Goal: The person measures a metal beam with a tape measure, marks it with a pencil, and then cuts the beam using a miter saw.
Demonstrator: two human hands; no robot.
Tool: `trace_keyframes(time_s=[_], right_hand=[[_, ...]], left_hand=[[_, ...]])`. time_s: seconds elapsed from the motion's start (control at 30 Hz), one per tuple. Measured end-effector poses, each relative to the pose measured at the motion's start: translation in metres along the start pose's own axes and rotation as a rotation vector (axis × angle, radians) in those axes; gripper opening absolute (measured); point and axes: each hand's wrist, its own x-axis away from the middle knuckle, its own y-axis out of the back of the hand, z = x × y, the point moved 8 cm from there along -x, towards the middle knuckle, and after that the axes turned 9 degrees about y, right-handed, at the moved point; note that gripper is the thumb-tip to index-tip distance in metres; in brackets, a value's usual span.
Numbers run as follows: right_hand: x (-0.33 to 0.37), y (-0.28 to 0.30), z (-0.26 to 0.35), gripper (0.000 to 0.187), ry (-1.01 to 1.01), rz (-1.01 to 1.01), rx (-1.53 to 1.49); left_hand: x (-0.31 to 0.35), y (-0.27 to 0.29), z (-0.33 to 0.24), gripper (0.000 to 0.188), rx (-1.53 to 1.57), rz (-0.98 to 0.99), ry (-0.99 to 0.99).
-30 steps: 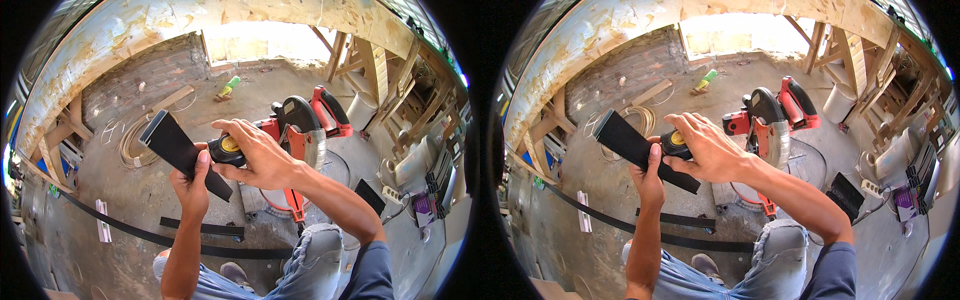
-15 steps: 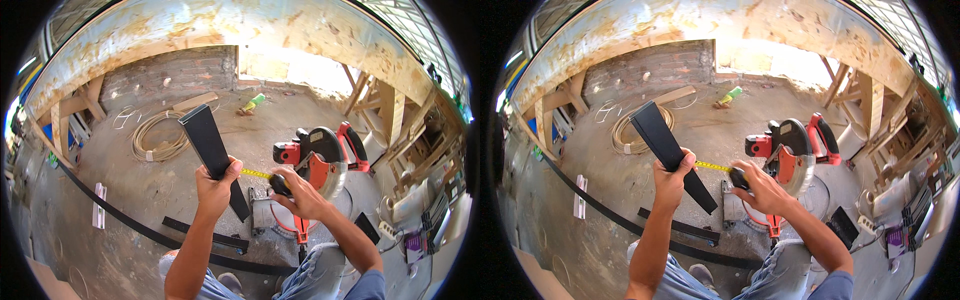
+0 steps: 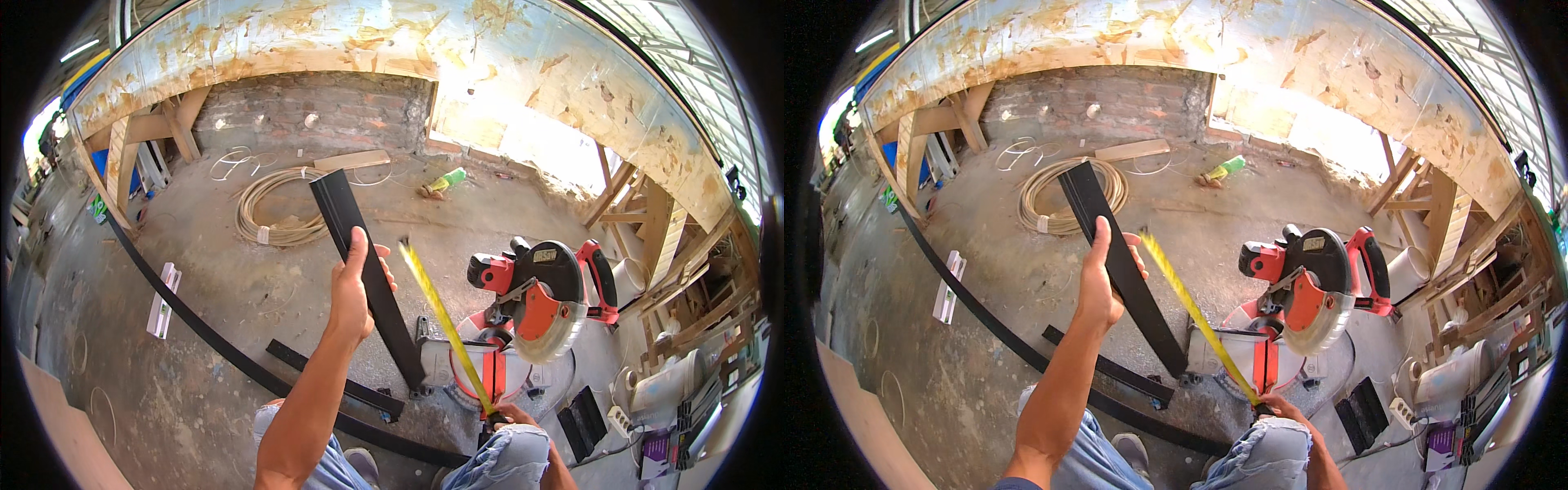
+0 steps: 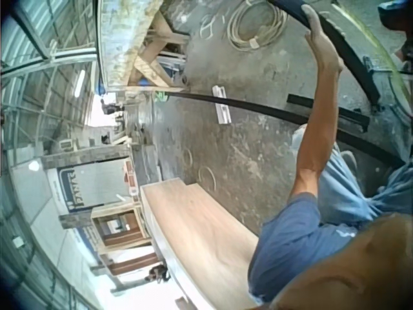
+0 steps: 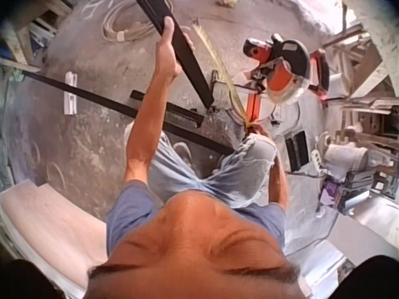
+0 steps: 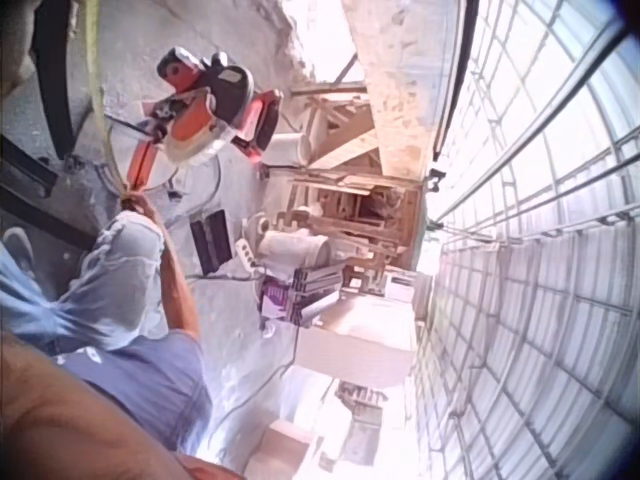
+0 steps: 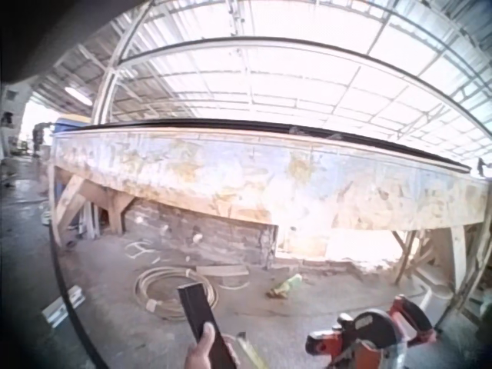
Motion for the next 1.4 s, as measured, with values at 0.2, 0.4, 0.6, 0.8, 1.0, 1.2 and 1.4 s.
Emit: trace_keyframes(time_s=[0.2, 0.4, 0.6, 0.8, 1.0, 1.2, 1.4], right_hand=[[-0.046, -0.044, 0.061, 0.042, -0.050, 0.086, 0.030], [-0.061, -0.056, 0.093, 0.039, 0.063, 0.067, 0.161], [-0.065, -0.067, 0.098, 0.038, -0.006, 0.106, 0.083], [-0.068, -0.066, 0.089, 0.038, 0.026, 0.114, 0.059], [-0.071, -0.056, 0.126, 0.040, 0.189, 0.067, 0.342], [-0.082, -0.054, 0.188, 0.041, 0.463, 0.082, 0.589], [-0.064, -0.049, 0.235, 0.043, 0.646, -0.026, 0.789]], left_hand=[[0.007, -0.023, 0.001, 0.064, 0.273, 0.204, 0.051], [0.006, -0.020, 0.000, 0.066, 0.360, 0.078, -0.015], [0.007, -0.021, 0.003, 0.083, 0.248, 0.222, 0.030], [0.005, -0.019, -0.002, 0.084, 0.307, 0.214, 0.019], [0.003, -0.015, -0.014, 0.084, 0.306, 0.207, -0.027], [0.009, 0.015, -0.056, 0.081, 0.377, 0.217, -0.132], [0.010, 0.018, -0.069, 0.077, 0.452, 0.419, -0.161]])
